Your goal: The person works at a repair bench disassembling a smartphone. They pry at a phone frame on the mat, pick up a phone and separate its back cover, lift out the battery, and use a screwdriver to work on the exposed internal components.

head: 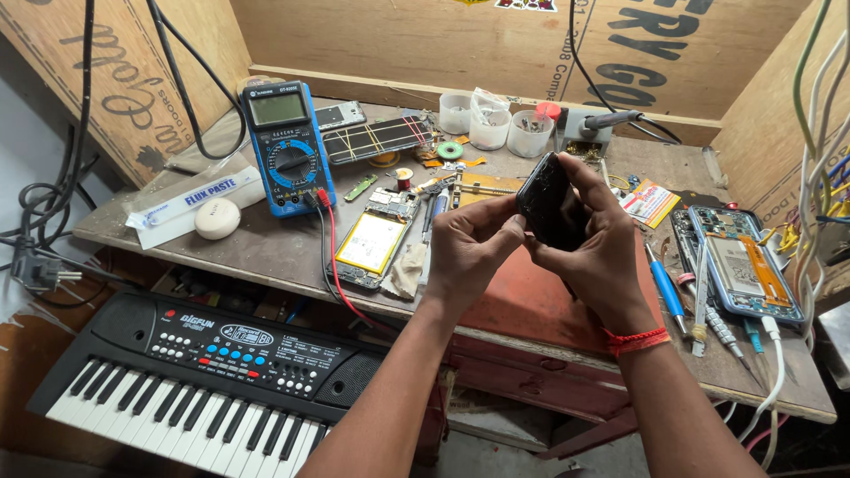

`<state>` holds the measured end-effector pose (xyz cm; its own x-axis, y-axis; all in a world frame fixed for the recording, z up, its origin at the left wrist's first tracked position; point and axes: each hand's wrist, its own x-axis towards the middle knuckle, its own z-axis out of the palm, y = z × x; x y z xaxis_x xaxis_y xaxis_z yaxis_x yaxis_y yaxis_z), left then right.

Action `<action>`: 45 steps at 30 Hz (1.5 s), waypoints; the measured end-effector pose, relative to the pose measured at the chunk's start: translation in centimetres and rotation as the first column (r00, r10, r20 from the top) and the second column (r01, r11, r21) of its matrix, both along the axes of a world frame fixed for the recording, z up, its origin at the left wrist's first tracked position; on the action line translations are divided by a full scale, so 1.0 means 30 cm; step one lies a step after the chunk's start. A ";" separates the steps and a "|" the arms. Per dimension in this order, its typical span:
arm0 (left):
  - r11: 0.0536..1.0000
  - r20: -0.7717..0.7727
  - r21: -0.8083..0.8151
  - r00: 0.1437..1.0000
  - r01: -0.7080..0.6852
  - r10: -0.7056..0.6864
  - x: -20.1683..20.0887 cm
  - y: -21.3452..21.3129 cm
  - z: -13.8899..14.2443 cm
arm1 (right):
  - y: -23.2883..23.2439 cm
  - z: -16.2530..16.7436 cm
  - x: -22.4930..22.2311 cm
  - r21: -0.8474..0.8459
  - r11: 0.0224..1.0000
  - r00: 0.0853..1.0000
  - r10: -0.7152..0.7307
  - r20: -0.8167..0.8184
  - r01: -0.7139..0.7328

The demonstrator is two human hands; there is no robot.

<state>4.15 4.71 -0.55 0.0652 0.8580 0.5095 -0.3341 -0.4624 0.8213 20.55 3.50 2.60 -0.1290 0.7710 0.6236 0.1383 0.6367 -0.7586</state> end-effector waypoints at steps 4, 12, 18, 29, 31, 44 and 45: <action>0.999 -0.036 -0.007 0.999 -0.038 0.038 0.003 -0.001 0.004 | -0.001 0.002 0.002 -0.017 1.000 1.000 -0.009 0.021 0.010; 0.999 -0.021 -0.040 0.999 -0.025 0.024 -0.001 -0.009 0.015 | -0.010 0.008 -0.005 0.033 0.999 0.999 -0.017 0.035 0.016; 0.992 -0.113 0.039 0.986 -0.117 0.120 -0.005 -0.007 0.012 | -0.022 0.017 -0.011 0.138 0.987 0.982 -0.109 0.156 0.087; 1.000 -0.006 0.013 1.000 -0.004 0.004 0.000 -0.006 0.004 | -0.018 0.010 -0.013 0.225 0.973 0.982 -0.089 0.165 0.050; 1.000 0.005 0.007 1.000 -0.003 0.003 0.002 -0.007 0.004 | -0.020 0.008 -0.012 0.226 0.971 0.976 -0.126 0.179 0.084; 0.999 0.022 0.038 0.999 -0.029 0.028 0.003 -0.009 0.003 | -0.020 0.006 -0.012 0.259 0.957 0.964 -0.184 0.190 0.132; 0.999 0.029 0.040 0.999 -0.026 0.025 0.005 -0.008 0.002 | -0.020 0.007 -0.013 0.224 0.968 0.974 -0.150 0.168 0.110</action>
